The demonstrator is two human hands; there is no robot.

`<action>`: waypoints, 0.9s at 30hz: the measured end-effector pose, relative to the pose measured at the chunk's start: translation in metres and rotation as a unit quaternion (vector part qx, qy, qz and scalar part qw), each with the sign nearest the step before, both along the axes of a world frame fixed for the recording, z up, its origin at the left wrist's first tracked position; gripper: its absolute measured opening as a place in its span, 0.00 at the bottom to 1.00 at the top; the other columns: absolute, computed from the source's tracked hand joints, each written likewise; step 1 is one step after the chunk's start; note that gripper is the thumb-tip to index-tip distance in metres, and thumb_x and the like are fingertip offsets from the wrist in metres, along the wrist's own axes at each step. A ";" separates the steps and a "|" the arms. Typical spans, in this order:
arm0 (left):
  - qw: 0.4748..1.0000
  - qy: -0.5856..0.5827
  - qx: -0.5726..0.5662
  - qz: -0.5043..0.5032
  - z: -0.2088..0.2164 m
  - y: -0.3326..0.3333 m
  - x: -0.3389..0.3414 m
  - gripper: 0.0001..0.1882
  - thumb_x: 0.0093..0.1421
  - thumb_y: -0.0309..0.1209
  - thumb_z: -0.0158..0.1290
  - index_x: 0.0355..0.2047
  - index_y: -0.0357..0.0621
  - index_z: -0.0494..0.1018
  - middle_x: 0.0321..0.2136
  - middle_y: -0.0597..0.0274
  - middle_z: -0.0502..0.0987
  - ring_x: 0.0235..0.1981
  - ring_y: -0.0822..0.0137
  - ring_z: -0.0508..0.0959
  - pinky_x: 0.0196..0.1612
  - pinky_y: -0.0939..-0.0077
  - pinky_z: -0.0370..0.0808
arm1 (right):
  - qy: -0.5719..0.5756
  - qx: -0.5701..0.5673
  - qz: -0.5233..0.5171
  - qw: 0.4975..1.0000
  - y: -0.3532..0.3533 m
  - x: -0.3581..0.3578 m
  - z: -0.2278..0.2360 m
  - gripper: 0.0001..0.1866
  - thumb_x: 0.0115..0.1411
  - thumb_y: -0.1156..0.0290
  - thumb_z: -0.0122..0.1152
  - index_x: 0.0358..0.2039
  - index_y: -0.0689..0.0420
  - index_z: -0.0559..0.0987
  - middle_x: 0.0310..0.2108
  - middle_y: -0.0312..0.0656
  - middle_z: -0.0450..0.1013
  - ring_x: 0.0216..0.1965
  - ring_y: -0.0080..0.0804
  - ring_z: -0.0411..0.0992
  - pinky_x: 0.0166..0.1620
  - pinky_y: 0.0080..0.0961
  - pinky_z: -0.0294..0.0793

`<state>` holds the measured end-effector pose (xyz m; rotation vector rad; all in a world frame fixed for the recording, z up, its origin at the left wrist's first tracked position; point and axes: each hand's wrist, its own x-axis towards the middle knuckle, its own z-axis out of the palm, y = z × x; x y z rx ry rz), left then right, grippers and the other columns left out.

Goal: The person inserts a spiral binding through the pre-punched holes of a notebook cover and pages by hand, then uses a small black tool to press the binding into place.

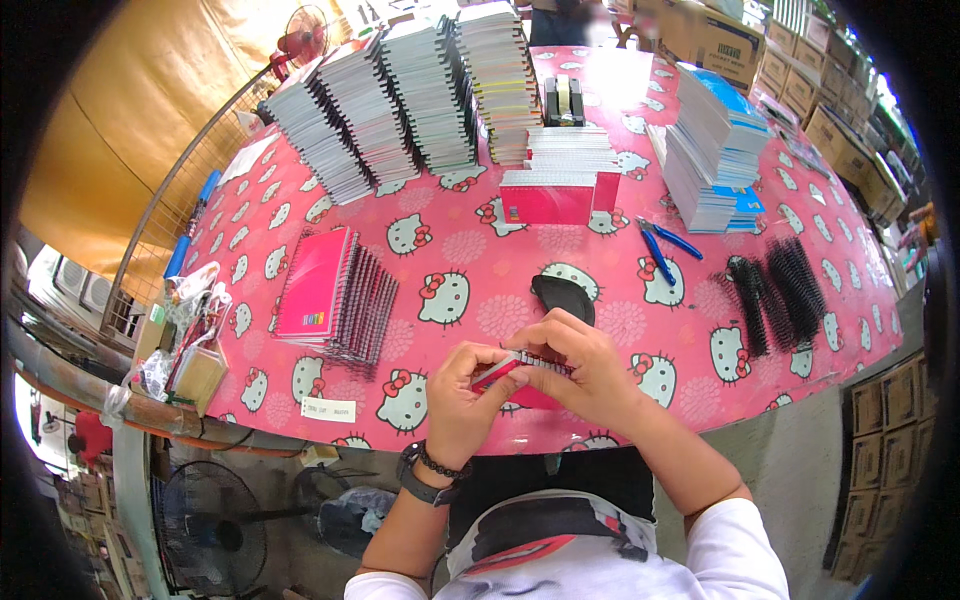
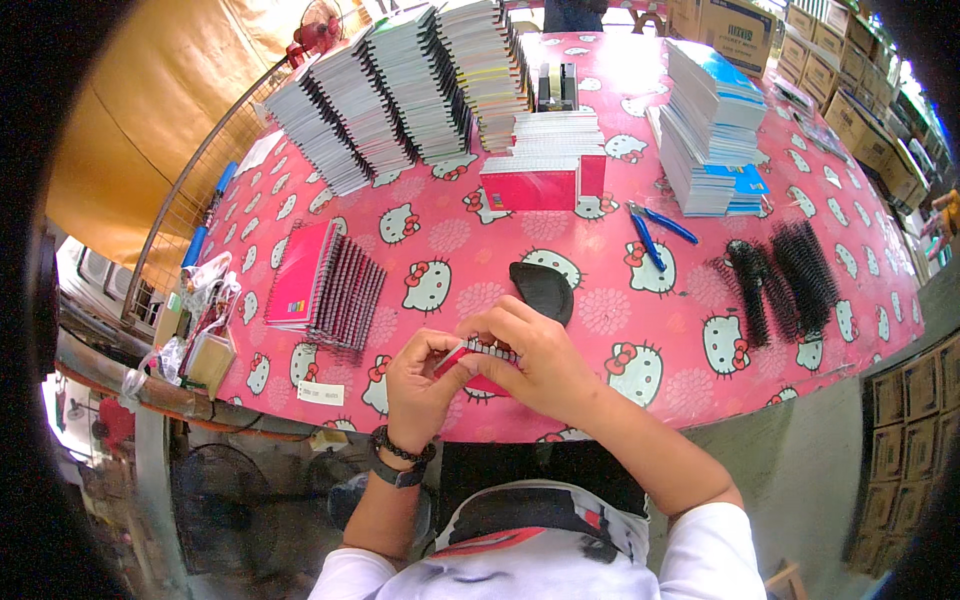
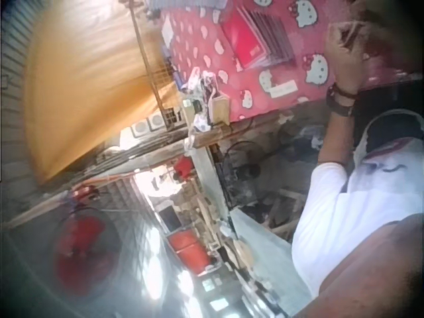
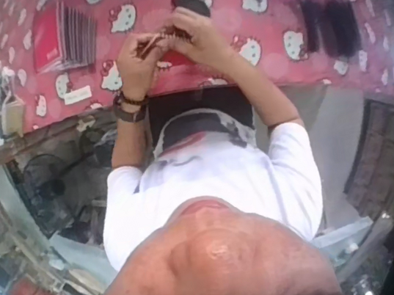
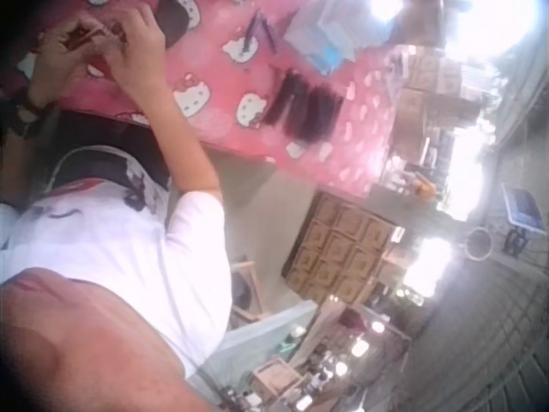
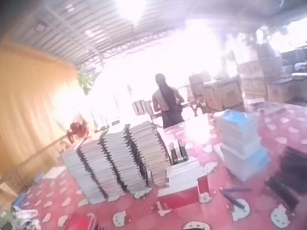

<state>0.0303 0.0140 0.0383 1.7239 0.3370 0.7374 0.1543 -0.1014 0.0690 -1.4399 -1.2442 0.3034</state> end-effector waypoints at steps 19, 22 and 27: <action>0.989 -0.062 0.080 0.104 0.020 0.019 -0.023 0.11 0.56 0.24 0.58 0.37 0.42 0.69 0.31 0.69 0.71 0.31 0.80 0.69 0.34 0.86 0.68 | -0.193 0.061 -0.052 0.978 0.011 -0.007 0.015 0.18 0.54 0.70 0.59 0.44 0.63 0.72 0.39 0.50 0.69 0.43 0.48 0.66 0.48 0.36 0.65; 0.940 -0.104 0.118 0.304 0.072 0.069 -0.042 0.11 0.63 0.35 0.51 0.38 0.39 0.68 0.30 0.70 0.69 0.30 0.75 0.66 0.36 0.78 0.67 | -0.164 0.091 -0.154 0.970 0.001 0.013 0.020 0.20 0.54 0.70 0.61 0.46 0.63 0.71 0.45 0.50 0.69 0.47 0.47 0.66 0.51 0.36 0.64; 0.881 0.015 0.387 0.271 0.164 0.176 -0.056 0.16 0.61 0.35 0.45 0.38 0.32 0.72 0.32 0.50 0.75 0.34 0.58 0.74 0.43 0.72 0.68 | -0.125 -0.023 -0.097 0.987 -0.013 0.059 -0.002 0.21 0.52 0.73 0.61 0.48 0.59 0.72 0.45 0.49 0.70 0.47 0.46 0.66 0.52 0.35 0.64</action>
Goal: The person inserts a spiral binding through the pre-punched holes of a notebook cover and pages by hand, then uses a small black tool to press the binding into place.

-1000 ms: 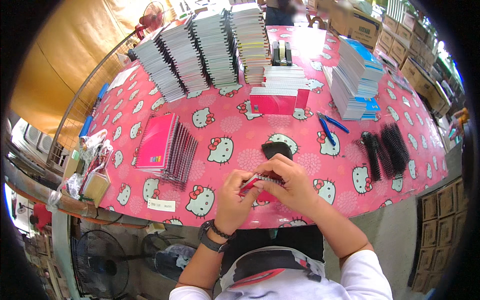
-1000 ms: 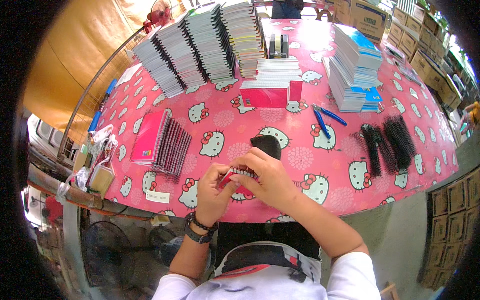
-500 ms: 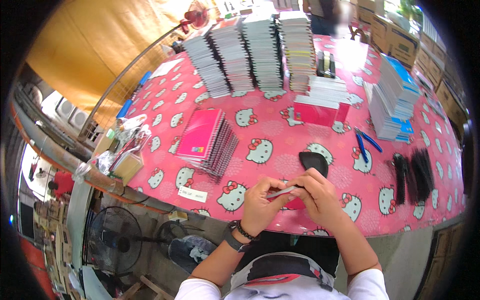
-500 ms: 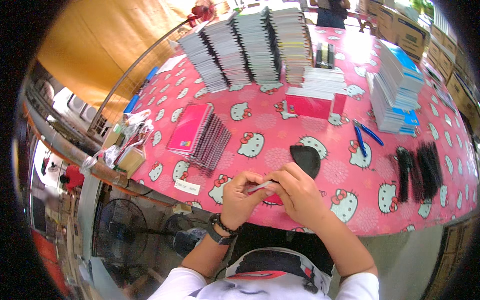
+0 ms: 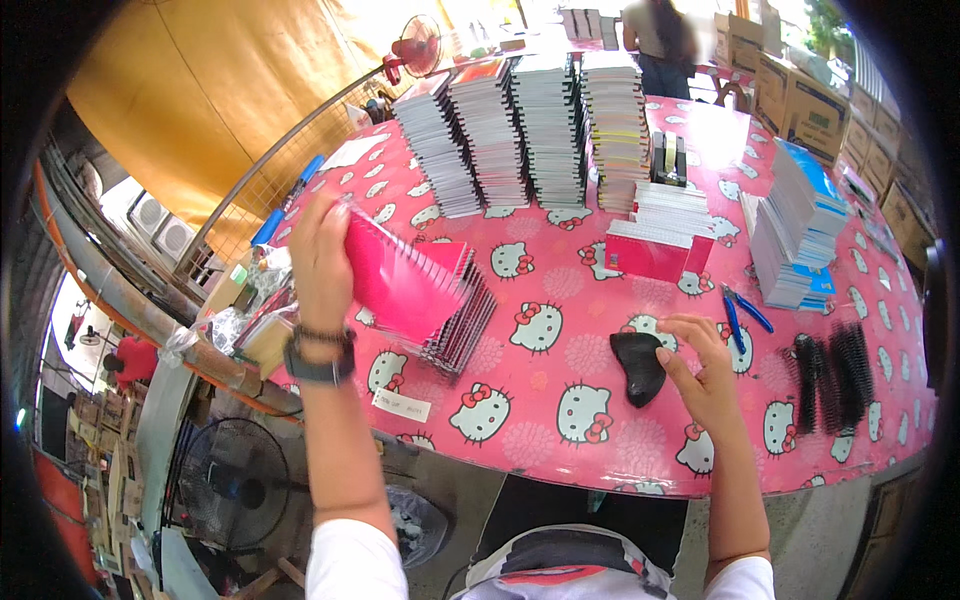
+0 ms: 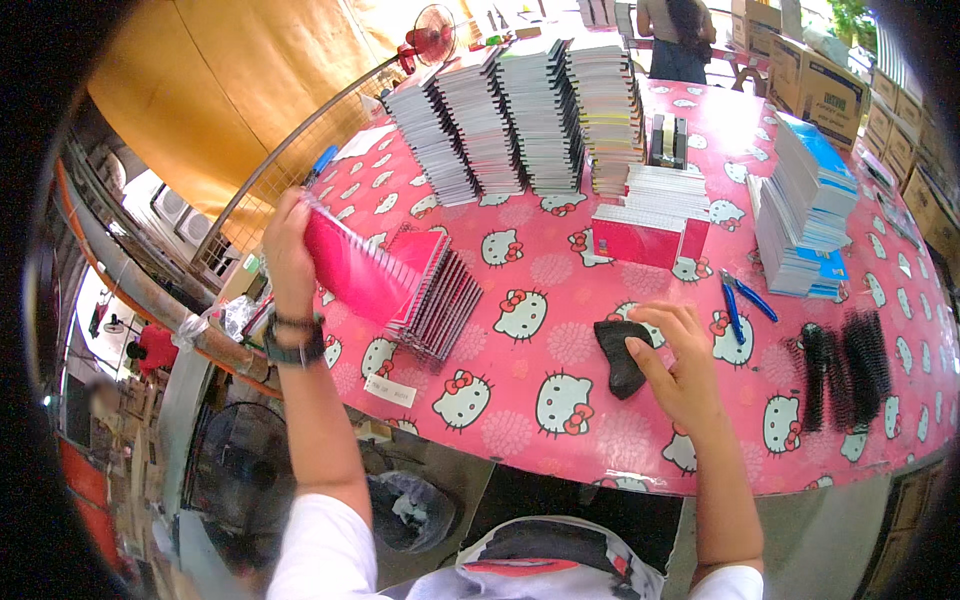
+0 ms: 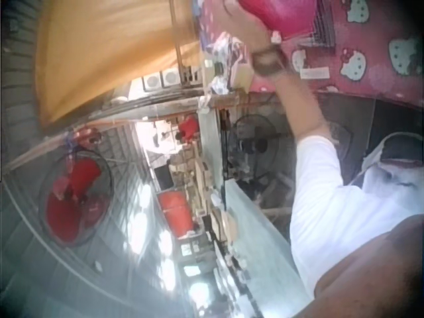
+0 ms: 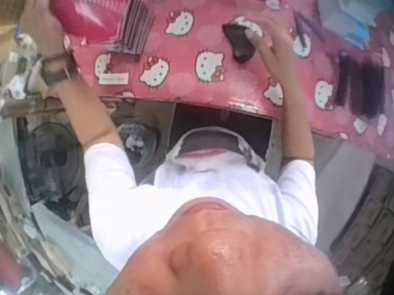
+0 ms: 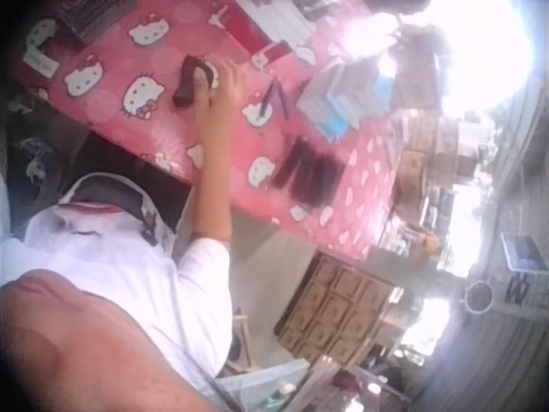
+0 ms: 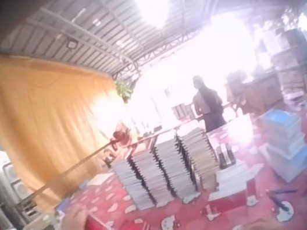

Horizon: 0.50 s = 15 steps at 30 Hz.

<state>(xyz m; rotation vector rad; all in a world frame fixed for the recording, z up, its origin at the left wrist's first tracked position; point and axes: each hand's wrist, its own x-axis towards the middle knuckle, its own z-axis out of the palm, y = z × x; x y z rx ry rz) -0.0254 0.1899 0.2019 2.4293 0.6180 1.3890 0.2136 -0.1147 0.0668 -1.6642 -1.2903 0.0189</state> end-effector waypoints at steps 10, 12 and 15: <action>0.943 0.329 0.041 -0.016 -0.082 0.074 0.072 0.29 0.58 0.50 0.48 0.50 0.39 0.67 0.51 0.46 0.68 0.55 0.49 0.65 0.58 0.55 0.60 | -0.052 -0.212 -0.065 0.974 0.022 0.006 -0.056 0.33 0.44 0.65 0.69 0.52 0.54 0.67 0.47 0.50 0.65 0.51 0.51 0.63 0.52 0.41 0.65; 0.957 0.281 0.075 0.010 -0.081 0.079 0.064 0.41 0.51 0.58 0.53 0.57 0.41 0.62 0.57 0.43 0.61 0.59 0.45 0.59 0.59 0.51 0.58 | 0.006 -0.170 -0.073 0.983 0.035 0.005 -0.063 0.27 0.47 0.69 0.66 0.48 0.56 0.68 0.44 0.51 0.66 0.47 0.51 0.67 0.48 0.39 0.69; 0.916 0.394 -0.035 0.057 -0.070 0.017 0.049 0.58 0.40 0.61 0.61 0.63 0.42 0.49 0.62 0.38 0.49 0.63 0.42 0.53 0.63 0.53 0.53 | 0.091 -0.115 -0.061 0.987 0.055 0.014 -0.076 0.21 0.50 0.76 0.61 0.45 0.60 0.69 0.41 0.51 0.67 0.46 0.52 0.68 0.46 0.40 0.69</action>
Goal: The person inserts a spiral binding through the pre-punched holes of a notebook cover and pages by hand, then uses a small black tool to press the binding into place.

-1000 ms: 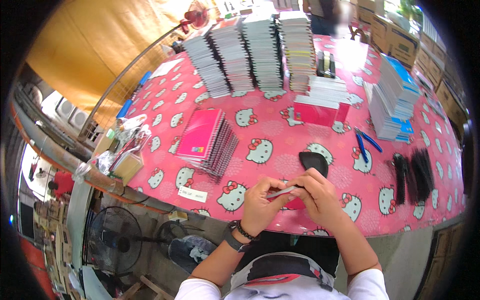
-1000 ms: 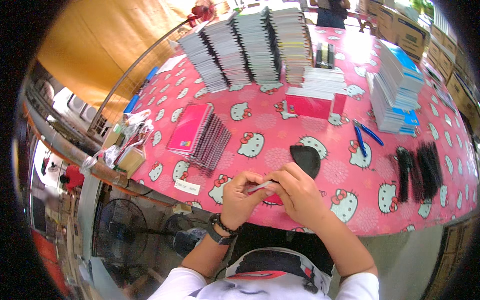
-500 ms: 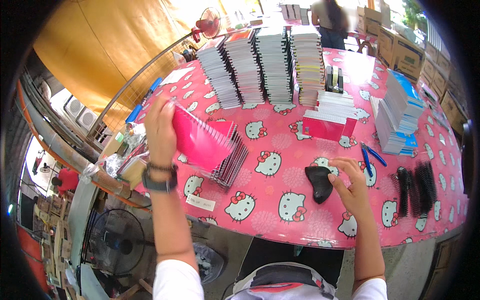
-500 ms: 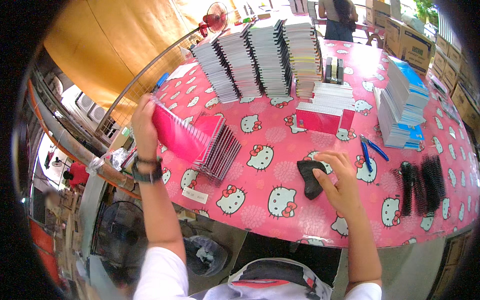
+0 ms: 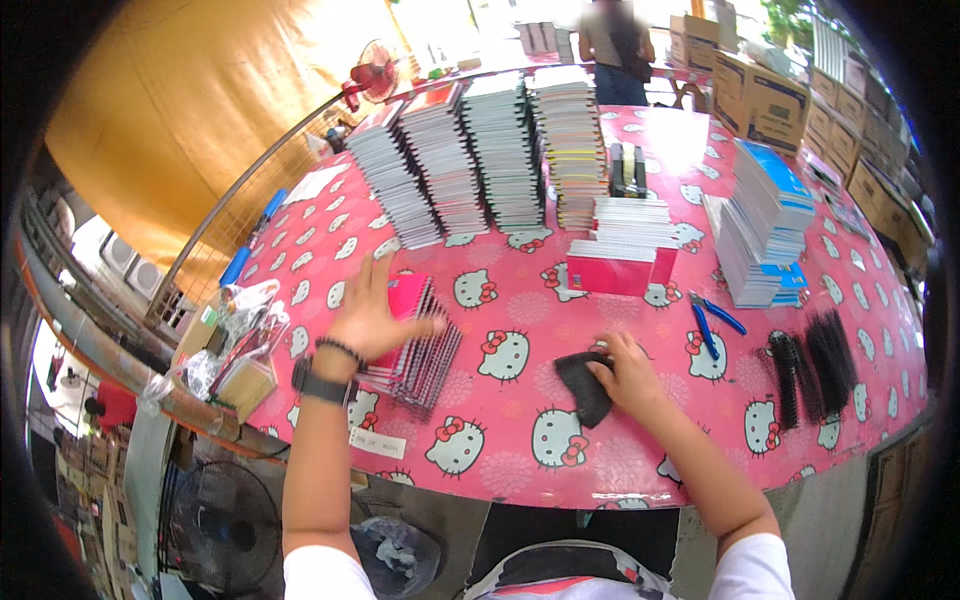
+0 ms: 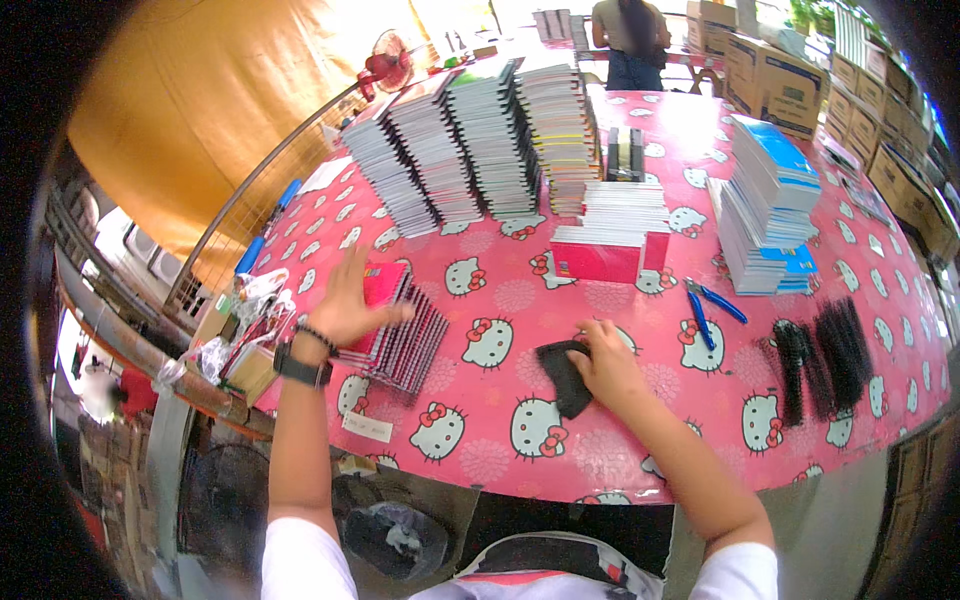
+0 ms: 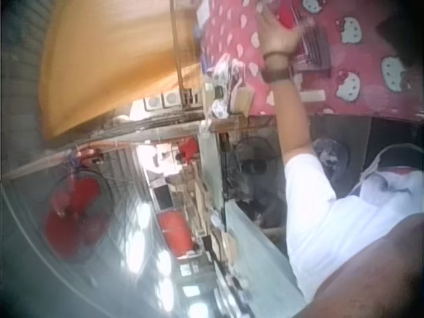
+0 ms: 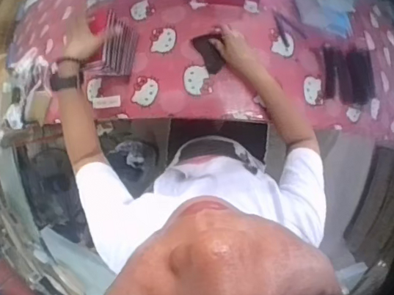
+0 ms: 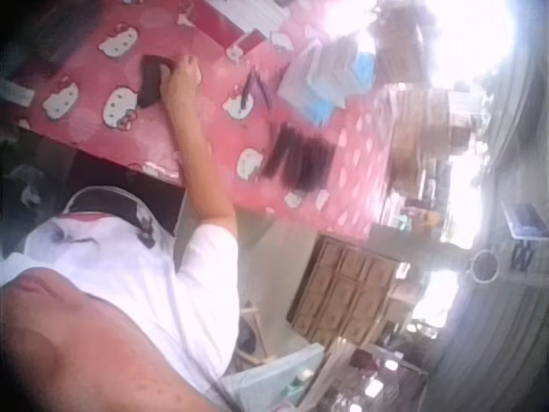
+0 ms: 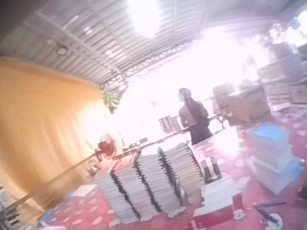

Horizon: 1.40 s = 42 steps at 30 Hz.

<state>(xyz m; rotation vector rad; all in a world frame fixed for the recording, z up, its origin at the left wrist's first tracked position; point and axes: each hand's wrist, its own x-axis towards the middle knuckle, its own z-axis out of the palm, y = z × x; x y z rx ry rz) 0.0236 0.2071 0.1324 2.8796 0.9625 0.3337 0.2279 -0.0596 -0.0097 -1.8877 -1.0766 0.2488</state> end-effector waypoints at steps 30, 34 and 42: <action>0.911 -0.251 -0.032 -0.325 -0.117 -0.204 0.007 0.22 0.48 0.22 0.51 0.46 0.45 0.75 0.36 0.64 0.74 0.37 0.62 0.73 0.40 0.67 0.64 | -0.043 0.010 0.110 0.993 -0.104 -0.024 0.040 0.17 0.48 0.65 0.66 0.38 0.58 0.78 0.33 0.44 0.73 0.39 0.39 0.72 0.42 0.34 0.71; 0.905 -0.251 -0.013 -0.344 -0.116 -0.204 0.011 0.21 0.48 0.22 0.52 0.45 0.50 0.76 0.35 0.65 0.75 0.36 0.64 0.73 0.41 0.68 0.65 | -0.165 -0.091 -0.252 0.949 -0.170 0.070 0.030 0.15 0.49 0.69 0.64 0.38 0.58 0.77 0.35 0.45 0.74 0.41 0.42 0.71 0.44 0.34 0.71; 0.911 -0.250 -0.004 -0.327 -0.114 -0.201 0.013 0.20 0.48 0.23 0.55 0.44 0.51 0.77 0.34 0.66 0.76 0.35 0.65 0.73 0.40 0.70 0.65 | -0.269 -0.182 -0.362 0.874 -0.195 0.097 0.001 0.15 0.48 0.74 0.63 0.38 0.56 0.73 0.33 0.45 0.70 0.40 0.44 0.69 0.42 0.38 0.71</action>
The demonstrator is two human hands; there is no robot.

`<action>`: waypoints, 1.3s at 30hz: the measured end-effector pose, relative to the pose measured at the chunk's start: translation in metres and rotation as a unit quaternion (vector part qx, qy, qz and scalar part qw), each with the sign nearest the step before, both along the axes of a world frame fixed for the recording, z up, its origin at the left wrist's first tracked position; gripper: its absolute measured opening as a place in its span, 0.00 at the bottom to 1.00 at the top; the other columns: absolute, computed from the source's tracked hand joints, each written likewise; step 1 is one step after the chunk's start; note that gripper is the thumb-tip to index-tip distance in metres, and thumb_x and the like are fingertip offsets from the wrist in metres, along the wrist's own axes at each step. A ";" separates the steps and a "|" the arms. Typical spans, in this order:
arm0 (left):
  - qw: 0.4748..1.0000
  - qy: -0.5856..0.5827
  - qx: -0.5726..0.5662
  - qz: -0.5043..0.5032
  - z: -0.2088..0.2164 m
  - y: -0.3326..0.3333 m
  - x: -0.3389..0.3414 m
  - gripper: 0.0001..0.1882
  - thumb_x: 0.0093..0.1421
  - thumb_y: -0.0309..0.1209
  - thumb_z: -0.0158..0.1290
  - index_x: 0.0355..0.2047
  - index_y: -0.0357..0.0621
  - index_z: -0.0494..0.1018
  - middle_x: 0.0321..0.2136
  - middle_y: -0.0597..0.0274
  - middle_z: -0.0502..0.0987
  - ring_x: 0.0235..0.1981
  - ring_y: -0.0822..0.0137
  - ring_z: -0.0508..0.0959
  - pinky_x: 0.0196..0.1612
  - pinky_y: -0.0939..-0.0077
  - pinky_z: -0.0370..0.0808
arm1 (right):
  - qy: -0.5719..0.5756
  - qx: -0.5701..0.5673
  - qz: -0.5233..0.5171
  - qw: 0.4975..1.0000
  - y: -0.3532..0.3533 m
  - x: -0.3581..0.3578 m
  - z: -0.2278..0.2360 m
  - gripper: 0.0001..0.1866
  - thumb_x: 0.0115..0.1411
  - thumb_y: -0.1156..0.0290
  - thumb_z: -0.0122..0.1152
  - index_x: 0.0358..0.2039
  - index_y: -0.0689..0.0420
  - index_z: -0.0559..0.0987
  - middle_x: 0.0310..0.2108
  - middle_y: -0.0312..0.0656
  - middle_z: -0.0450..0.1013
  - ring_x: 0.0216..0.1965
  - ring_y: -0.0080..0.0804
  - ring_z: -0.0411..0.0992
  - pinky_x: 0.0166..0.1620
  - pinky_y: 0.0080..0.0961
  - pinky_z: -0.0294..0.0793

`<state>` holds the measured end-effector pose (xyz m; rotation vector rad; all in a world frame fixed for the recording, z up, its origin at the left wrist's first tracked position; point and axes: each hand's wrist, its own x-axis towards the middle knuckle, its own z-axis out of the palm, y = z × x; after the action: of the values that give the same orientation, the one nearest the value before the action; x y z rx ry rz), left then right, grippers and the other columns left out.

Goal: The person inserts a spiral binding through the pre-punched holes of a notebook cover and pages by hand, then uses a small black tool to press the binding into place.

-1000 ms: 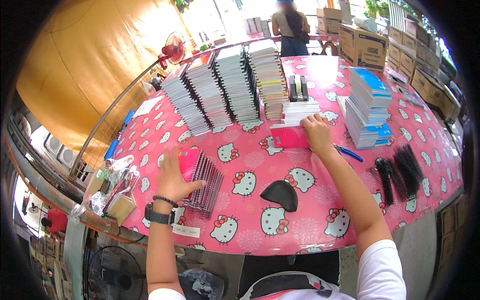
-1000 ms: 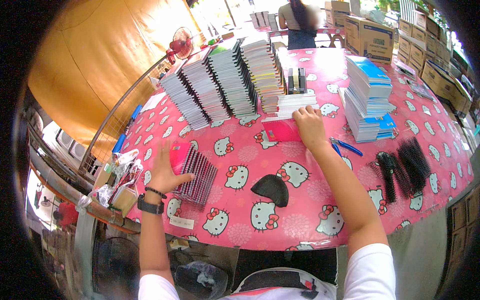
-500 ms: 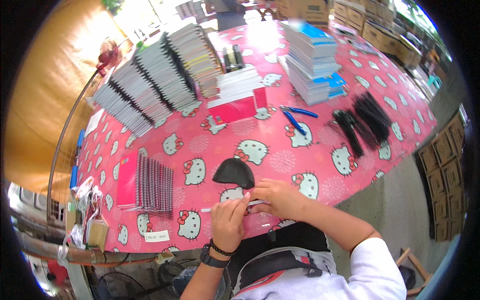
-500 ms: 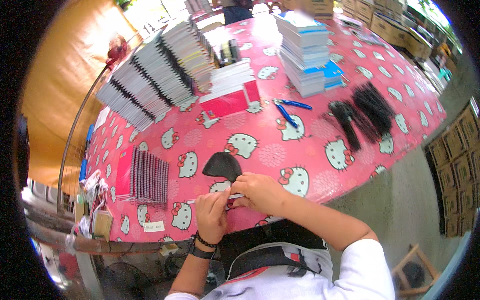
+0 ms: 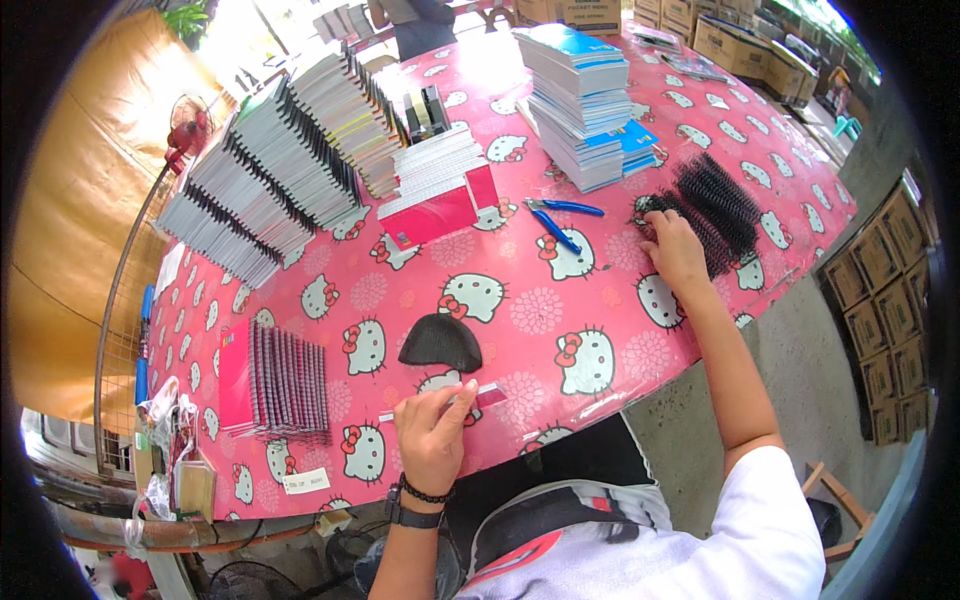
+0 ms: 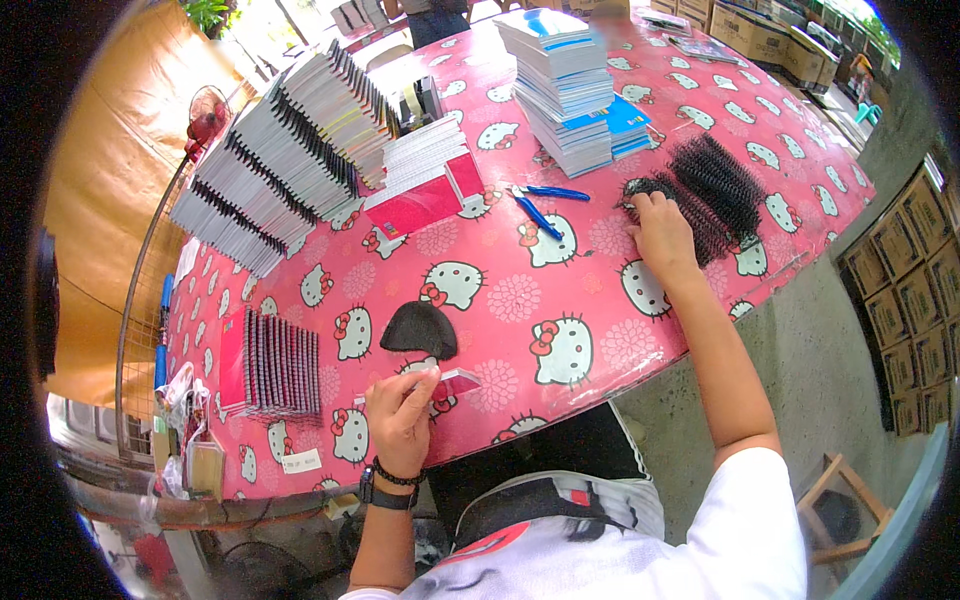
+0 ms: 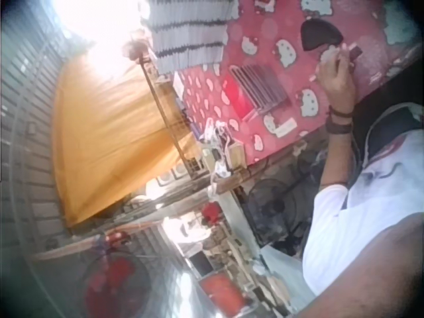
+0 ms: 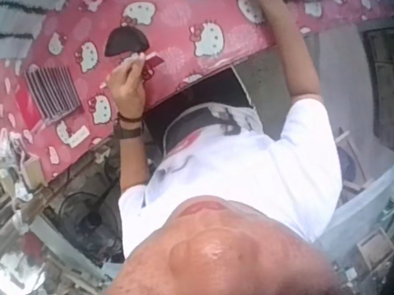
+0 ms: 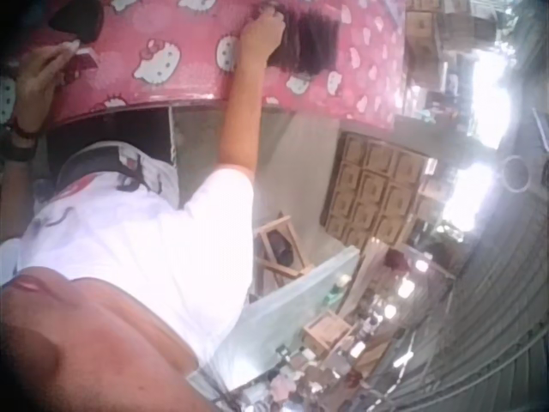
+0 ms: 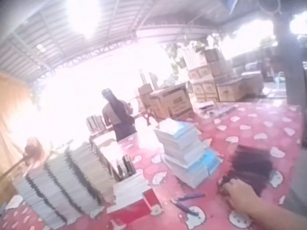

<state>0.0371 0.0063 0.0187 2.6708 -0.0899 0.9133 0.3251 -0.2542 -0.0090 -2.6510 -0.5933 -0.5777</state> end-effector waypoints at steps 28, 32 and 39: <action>0.995 -0.006 -0.088 0.050 0.007 -0.003 0.001 0.09 0.49 0.28 0.60 0.32 0.44 0.75 0.29 0.65 0.75 0.32 0.64 0.73 0.38 0.69 0.64 | 0.256 0.199 0.472 0.820 0.094 -0.132 0.043 0.14 0.42 0.84 0.60 0.32 0.57 0.76 0.32 0.42 0.69 0.39 0.40 0.69 0.42 0.33 0.70; 0.994 -0.001 -0.092 0.056 0.009 -0.003 0.001 0.09 0.49 0.29 0.60 0.32 0.44 0.74 0.28 0.65 0.75 0.32 0.63 0.73 0.38 0.69 0.64 | 0.211 0.196 0.484 0.826 0.099 -0.135 0.043 0.13 0.42 0.85 0.59 0.30 0.57 0.75 0.32 0.41 0.69 0.39 0.41 0.68 0.42 0.34 0.69; 0.994 0.019 -0.091 0.060 0.009 -0.002 -0.001 0.09 0.50 0.30 0.60 0.32 0.45 0.74 0.30 0.64 0.75 0.33 0.63 0.73 0.40 0.67 0.63 | 0.197 0.176 0.543 0.797 0.097 -0.132 0.041 0.16 0.47 0.81 0.59 0.39 0.55 0.75 0.33 0.43 0.68 0.39 0.44 0.68 0.43 0.37 0.69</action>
<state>0.0359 0.0041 0.0281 2.5440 0.1563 0.8610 0.1928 -0.1571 0.0322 -1.5797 -1.4901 0.2058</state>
